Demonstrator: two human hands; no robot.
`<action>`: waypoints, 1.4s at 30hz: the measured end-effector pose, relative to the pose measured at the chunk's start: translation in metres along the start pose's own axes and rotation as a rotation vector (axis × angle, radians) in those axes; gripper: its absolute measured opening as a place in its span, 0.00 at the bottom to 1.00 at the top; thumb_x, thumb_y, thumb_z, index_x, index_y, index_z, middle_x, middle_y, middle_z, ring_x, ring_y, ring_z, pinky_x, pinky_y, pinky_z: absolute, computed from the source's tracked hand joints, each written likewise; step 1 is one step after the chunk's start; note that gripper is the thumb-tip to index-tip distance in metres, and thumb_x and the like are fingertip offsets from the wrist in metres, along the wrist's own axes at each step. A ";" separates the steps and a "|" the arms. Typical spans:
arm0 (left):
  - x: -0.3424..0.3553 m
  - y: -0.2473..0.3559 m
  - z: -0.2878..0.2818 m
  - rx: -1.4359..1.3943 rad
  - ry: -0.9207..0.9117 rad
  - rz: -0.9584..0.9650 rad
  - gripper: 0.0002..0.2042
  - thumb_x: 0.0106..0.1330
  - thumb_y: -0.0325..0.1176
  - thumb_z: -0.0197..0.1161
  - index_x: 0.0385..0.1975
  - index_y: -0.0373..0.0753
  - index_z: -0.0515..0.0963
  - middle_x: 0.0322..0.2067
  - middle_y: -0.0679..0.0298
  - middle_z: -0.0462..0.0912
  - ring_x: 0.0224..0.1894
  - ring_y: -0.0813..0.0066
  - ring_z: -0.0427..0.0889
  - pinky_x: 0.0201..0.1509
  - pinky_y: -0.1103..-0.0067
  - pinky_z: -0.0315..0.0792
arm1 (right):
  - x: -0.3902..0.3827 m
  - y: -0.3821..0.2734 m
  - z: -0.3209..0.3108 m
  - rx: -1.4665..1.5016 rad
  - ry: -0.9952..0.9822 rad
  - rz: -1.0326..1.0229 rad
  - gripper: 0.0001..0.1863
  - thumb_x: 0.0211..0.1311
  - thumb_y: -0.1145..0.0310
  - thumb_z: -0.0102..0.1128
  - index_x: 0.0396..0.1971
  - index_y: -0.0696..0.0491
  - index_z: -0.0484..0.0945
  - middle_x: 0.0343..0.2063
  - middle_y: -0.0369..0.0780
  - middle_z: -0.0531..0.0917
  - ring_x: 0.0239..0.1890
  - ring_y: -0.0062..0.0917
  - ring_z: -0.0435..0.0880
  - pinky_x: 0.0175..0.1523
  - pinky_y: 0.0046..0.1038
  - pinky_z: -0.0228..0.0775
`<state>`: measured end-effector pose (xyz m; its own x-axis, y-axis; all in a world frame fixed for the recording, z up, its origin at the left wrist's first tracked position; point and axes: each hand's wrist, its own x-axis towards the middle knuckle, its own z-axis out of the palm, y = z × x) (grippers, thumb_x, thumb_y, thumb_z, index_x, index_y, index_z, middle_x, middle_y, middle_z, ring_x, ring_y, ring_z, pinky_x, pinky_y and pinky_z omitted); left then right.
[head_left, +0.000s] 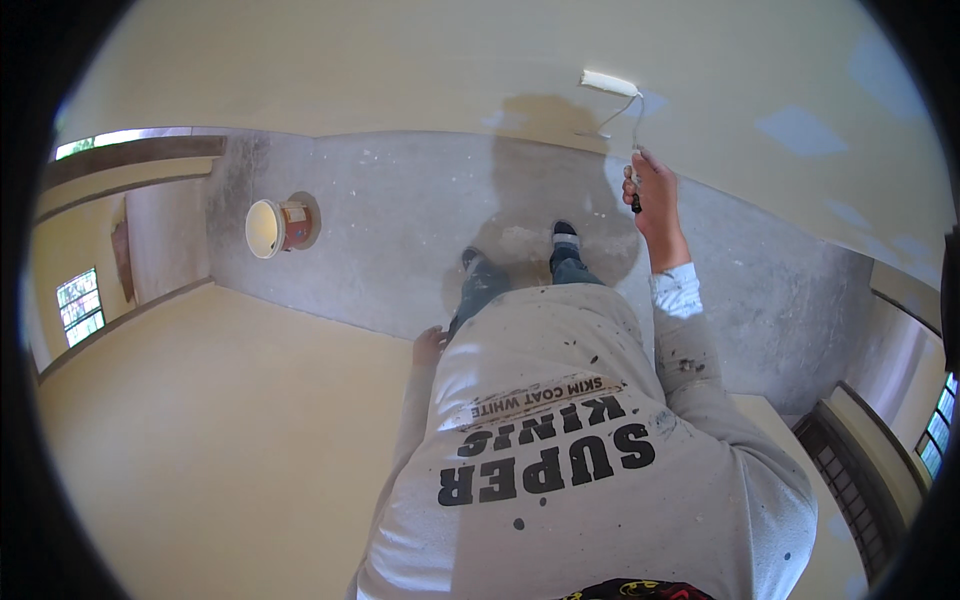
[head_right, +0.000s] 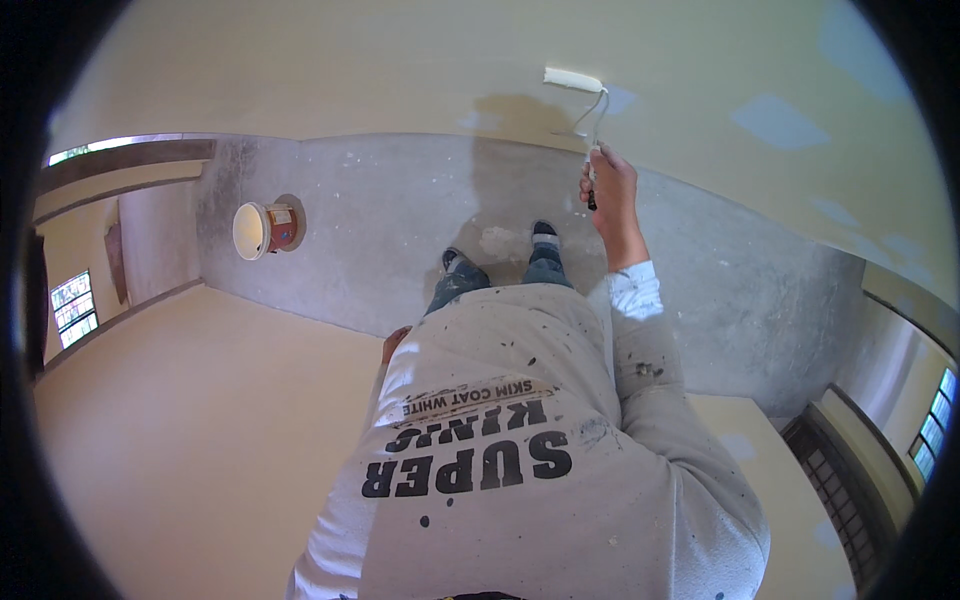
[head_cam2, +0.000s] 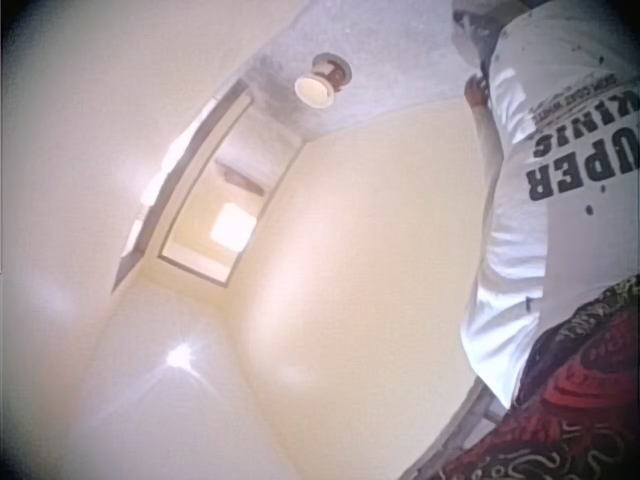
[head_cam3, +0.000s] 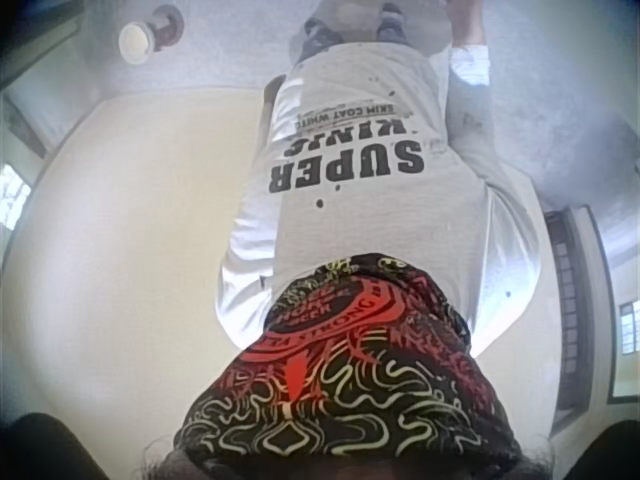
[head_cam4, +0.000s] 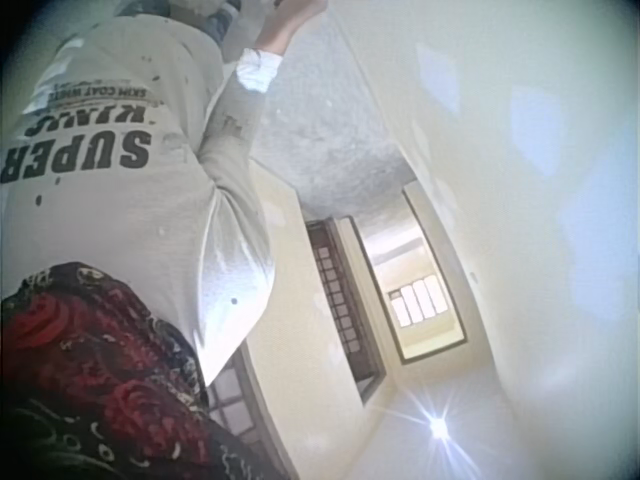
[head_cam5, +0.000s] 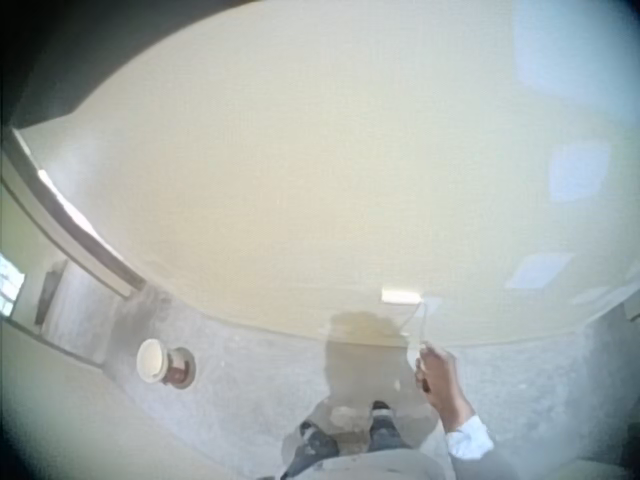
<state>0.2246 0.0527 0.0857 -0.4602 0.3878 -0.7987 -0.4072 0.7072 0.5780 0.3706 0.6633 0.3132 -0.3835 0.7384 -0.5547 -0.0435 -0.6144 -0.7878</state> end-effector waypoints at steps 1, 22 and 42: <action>-0.006 0.032 0.018 -0.155 0.036 -0.056 0.21 0.69 0.31 0.57 0.59 0.25 0.72 0.42 0.51 0.87 0.44 0.63 0.87 0.46 0.74 0.83 | 0.008 0.003 -0.003 -0.024 0.007 -0.006 0.16 0.73 0.68 0.56 0.56 0.57 0.77 0.25 0.35 0.75 0.18 0.17 0.70 0.21 0.23 0.62; 0.018 -0.065 -0.038 1.055 0.070 0.306 0.19 0.70 0.42 0.56 0.55 0.42 0.81 0.56 0.59 0.83 0.60 0.63 0.81 0.65 0.68 0.73 | -0.002 -0.007 -0.009 -0.025 0.040 0.046 0.26 0.73 0.69 0.56 0.68 0.57 0.69 0.25 0.34 0.74 0.19 0.16 0.69 0.22 0.22 0.61; 0.004 -0.077 -0.033 1.061 0.050 0.397 0.15 0.62 0.37 0.63 0.48 0.46 0.85 0.55 0.56 0.83 0.59 0.58 0.80 0.61 0.68 0.76 | 0.008 0.011 -0.027 -0.049 0.047 0.056 0.18 0.72 0.68 0.56 0.58 0.58 0.75 0.25 0.34 0.75 0.18 0.16 0.70 0.21 0.21 0.62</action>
<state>0.2280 -0.0195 0.0433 -0.4481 0.6892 -0.5694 0.6380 0.6927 0.3364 0.3924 0.6701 0.2927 -0.3407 0.7160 -0.6093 0.0229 -0.6416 -0.7667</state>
